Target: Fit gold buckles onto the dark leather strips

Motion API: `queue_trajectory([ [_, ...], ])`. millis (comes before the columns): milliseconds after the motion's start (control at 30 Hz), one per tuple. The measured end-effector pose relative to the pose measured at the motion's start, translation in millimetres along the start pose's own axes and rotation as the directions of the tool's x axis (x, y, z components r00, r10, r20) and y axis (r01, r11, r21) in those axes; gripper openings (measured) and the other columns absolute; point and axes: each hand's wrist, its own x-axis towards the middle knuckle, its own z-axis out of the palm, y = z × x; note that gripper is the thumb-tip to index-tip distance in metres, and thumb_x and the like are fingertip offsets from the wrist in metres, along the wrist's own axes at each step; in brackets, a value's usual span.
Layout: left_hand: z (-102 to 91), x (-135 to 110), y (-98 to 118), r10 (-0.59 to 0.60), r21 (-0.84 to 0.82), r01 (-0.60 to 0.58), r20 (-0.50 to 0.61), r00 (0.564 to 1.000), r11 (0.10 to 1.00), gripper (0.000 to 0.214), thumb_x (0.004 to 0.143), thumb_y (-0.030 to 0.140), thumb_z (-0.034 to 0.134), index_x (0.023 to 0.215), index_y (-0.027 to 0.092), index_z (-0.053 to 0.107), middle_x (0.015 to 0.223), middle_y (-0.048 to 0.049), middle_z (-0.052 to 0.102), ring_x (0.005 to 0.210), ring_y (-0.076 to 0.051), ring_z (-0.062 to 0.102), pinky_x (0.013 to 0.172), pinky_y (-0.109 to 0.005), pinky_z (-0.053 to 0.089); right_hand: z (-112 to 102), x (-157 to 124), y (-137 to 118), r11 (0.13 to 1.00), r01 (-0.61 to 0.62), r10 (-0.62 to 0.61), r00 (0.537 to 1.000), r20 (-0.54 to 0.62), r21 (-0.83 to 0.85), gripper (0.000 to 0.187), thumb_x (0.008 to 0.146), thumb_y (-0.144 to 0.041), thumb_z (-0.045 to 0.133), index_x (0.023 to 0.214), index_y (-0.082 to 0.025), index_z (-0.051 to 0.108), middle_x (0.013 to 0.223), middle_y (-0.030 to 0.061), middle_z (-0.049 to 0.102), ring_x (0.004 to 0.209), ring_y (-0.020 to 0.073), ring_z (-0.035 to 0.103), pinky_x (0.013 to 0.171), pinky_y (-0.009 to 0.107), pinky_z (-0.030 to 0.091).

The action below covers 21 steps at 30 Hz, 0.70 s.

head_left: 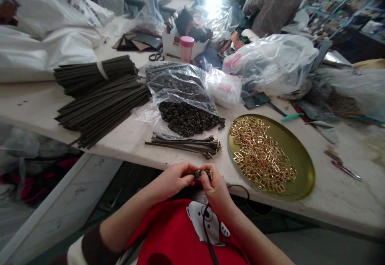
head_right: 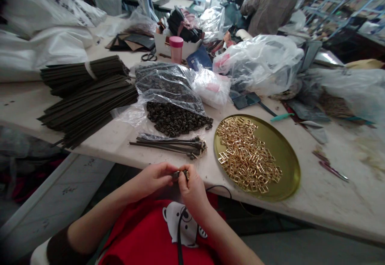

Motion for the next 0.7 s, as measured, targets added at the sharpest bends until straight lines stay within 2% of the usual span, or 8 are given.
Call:
queue_trajectory([
  [167, 5.9, 3, -5, 0.012, 0.062, -0.005, -0.118, 0.993, 0.998, 0.018, 0.076, 0.02, 0.05, 0.09, 0.015, 0.06, 0.086, -0.0017, 0.066, 0.078, -0.015, 0.059, 0.071, -0.025, 0.046, 5, 2, 0, 0.998, -0.011, 0.016, 0.996, -0.083, 0.057, 0.012, 0.083, -0.029, 0.041, 0.086, -0.019, 0.048, 0.066, -0.0009, 0.055, 0.059, 0.0137, 0.054, 0.055, 0.025, 0.041],
  [267, 6.1, 4, -6, -0.002, 0.133, 0.02, -0.135, 0.991, 0.991, 0.018, 0.076, 0.023, 0.049, 0.09, 0.015, 0.059, 0.083, -0.001, 0.066, 0.074, -0.014, 0.059, 0.066, -0.023, 0.045, 5, 1, 4, 0.98, -0.031, 0.042, 0.998, -0.048, 0.198, 0.016, 0.084, -0.032, 0.041, 0.088, -0.019, 0.048, 0.067, -0.0006, 0.056, 0.06, 0.0135, 0.054, 0.055, 0.025, 0.042],
  [433, -6.7, -3, 1, -0.069, 0.358, 0.053, 0.031, 0.997, 0.932, 0.028, 0.082, 0.032, 0.041, 0.068, 0.015, 0.059, 0.062, 0.002, 0.059, 0.056, -0.011, 0.052, 0.053, -0.021, 0.037, 1, -3, 8, 0.952, -0.031, 0.021, 0.999, 0.036, 0.305, 0.025, 0.085, -0.038, 0.043, 0.098, -0.018, 0.052, 0.066, -0.0002, 0.056, 0.059, 0.0128, 0.052, 0.053, 0.024, 0.04],
  [600, -5.7, -5, 11, -0.073, 0.38, 0.044, 0.062, 0.995, 0.924, 0.027, 0.083, 0.031, 0.04, 0.071, 0.015, 0.059, 0.063, 0.002, 0.06, 0.053, -0.01, 0.051, 0.051, -0.019, 0.036, -3, -5, 5, 0.957, 0.003, -0.037, 0.993, 0.11, 0.291, 0.028, 0.086, -0.04, 0.043, 0.1, -0.019, 0.054, 0.067, 0.0003, 0.055, 0.063, 0.0141, 0.053, 0.055, 0.024, 0.041],
  [700, -1.2, -2, 14, -0.034, 0.407, -0.012, 0.106, 0.994, 0.913, 0.027, 0.084, 0.028, 0.037, 0.072, 0.015, 0.058, 0.066, 0.001, 0.061, 0.056, -0.01, 0.052, 0.053, -0.019, 0.037, -8, -6, 3, 0.958, 0.007, -0.055, 0.986, 0.158, 0.286, 0.03, 0.087, -0.04, 0.041, 0.103, -0.018, 0.054, 0.069, 0.0006, 0.056, 0.064, 0.0141, 0.053, 0.058, 0.025, 0.042],
])
